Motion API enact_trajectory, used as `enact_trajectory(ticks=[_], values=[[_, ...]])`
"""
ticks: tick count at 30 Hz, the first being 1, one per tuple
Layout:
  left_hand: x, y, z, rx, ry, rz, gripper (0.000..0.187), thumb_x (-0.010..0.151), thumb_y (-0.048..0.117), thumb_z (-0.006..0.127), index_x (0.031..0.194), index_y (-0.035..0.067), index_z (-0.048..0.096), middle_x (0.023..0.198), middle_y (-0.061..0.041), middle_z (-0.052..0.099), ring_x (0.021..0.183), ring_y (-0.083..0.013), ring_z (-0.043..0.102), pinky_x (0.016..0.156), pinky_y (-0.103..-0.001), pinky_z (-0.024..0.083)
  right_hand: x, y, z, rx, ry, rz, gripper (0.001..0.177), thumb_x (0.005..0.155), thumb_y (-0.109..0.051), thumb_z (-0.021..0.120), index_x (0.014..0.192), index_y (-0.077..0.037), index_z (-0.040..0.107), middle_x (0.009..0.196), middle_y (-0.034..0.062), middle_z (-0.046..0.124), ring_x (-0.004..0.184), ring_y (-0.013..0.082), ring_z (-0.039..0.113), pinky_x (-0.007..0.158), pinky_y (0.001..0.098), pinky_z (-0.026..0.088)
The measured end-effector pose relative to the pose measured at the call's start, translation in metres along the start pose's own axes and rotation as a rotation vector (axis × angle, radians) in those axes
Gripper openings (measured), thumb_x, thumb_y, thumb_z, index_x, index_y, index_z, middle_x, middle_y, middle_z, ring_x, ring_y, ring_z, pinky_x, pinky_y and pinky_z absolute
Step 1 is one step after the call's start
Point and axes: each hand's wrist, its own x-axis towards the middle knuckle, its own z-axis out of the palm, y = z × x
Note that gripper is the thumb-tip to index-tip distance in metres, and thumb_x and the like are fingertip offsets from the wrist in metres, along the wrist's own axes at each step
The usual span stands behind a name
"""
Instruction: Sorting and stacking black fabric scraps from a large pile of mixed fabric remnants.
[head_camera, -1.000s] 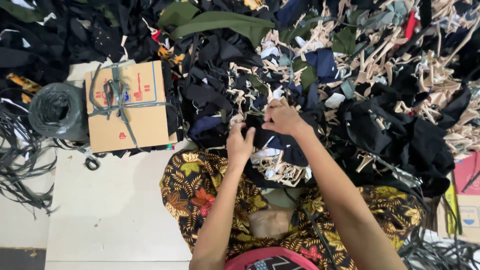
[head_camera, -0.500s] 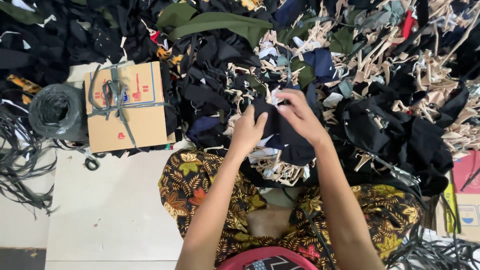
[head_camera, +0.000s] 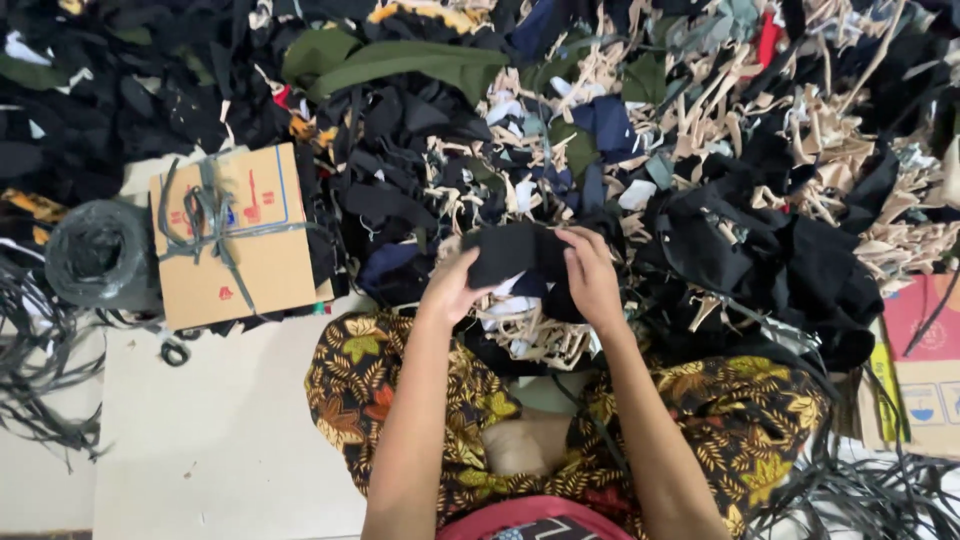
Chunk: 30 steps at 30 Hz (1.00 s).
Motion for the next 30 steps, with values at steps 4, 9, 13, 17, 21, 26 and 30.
enact_trajectory(ticks=[4,9,13,17,21,26,30], values=[[0.000,0.001,-0.018,0.273,0.115,0.059,0.058,0.100,0.025,0.065,0.148,0.000,0.045,0.150,-0.028,0.044,0.135,-0.0511,0.046,0.096,-0.075,0.046,-0.012,0.024,0.010,-0.275,0.063,-0.220,0.038,0.102,-0.003,0.060,0.139,-0.010,0.064,0.139,0.0147,0.057,0.133,0.0395,0.053,0.108,0.0505,0.046],[-0.011,0.017,-0.006,0.504,0.128,0.192,0.056,0.100,0.023,0.061,0.150,0.006,0.043,0.151,-0.033,0.040,0.137,-0.0511,0.044,0.097,-0.067,0.052,-0.035,0.010,0.027,-0.543,-0.220,-0.132,0.058,0.107,-0.045,0.039,0.162,-0.027,0.036,0.170,0.0073,0.026,0.156,0.0369,0.017,0.119,0.0629,0.020],[0.027,-0.012,-0.032,0.463,0.170,0.145,0.052,0.100,0.029,0.065,0.146,0.009,0.050,0.144,-0.025,0.051,0.130,-0.0439,0.054,0.091,-0.063,0.056,-0.036,0.049,0.023,-0.499,-0.017,-0.213,0.053,0.110,-0.040,0.040,0.162,-0.030,0.038,0.170,0.0042,0.028,0.156,0.0292,0.019,0.122,0.0470,0.012],[0.008,0.000,-0.024,0.566,0.188,0.209,0.066,0.094,0.048,0.068,0.141,0.004,0.050,0.143,-0.025,0.050,0.134,-0.0437,0.048,0.098,-0.063,0.050,-0.030,0.047,0.010,-0.300,0.208,-0.022,0.039,0.108,-0.025,0.053,0.146,-0.019,0.058,0.138,0.0075,0.053,0.132,0.0311,0.049,0.113,0.0443,0.036],[0.043,-0.006,-0.029,0.687,0.268,0.340,0.057,0.079,0.038,0.088,0.122,0.005,0.070,0.109,-0.018,0.074,0.110,-0.0306,0.070,0.080,-0.044,0.060,-0.020,0.041,0.010,-0.278,0.282,0.130,0.029,0.099,-0.028,0.071,0.128,-0.026,0.071,0.117,0.0031,0.057,0.109,0.0292,0.061,0.099,0.0422,0.048],[0.039,-0.005,-0.026,0.472,0.172,0.311,0.042,0.084,0.024,0.084,0.118,0.003,0.070,0.098,-0.013,0.074,0.093,-0.0220,0.070,0.075,-0.041,0.060,-0.024,0.066,-0.004,-0.201,0.378,0.428,0.015,0.101,-0.027,0.068,0.114,-0.030,0.074,0.101,0.0009,0.062,0.098,0.0275,0.067,0.092,0.0422,0.052],[0.000,0.020,-0.009,0.232,-0.062,0.157,0.010,0.094,0.017,0.070,0.103,0.013,0.067,0.098,-0.003,0.071,0.093,-0.0212,0.075,0.080,-0.041,0.062,-0.016,0.052,-0.023,-0.083,0.336,0.607,0.019,0.103,-0.024,0.061,0.118,-0.021,0.073,0.103,0.0133,0.071,0.104,0.0405,0.067,0.092,0.0512,0.051]])
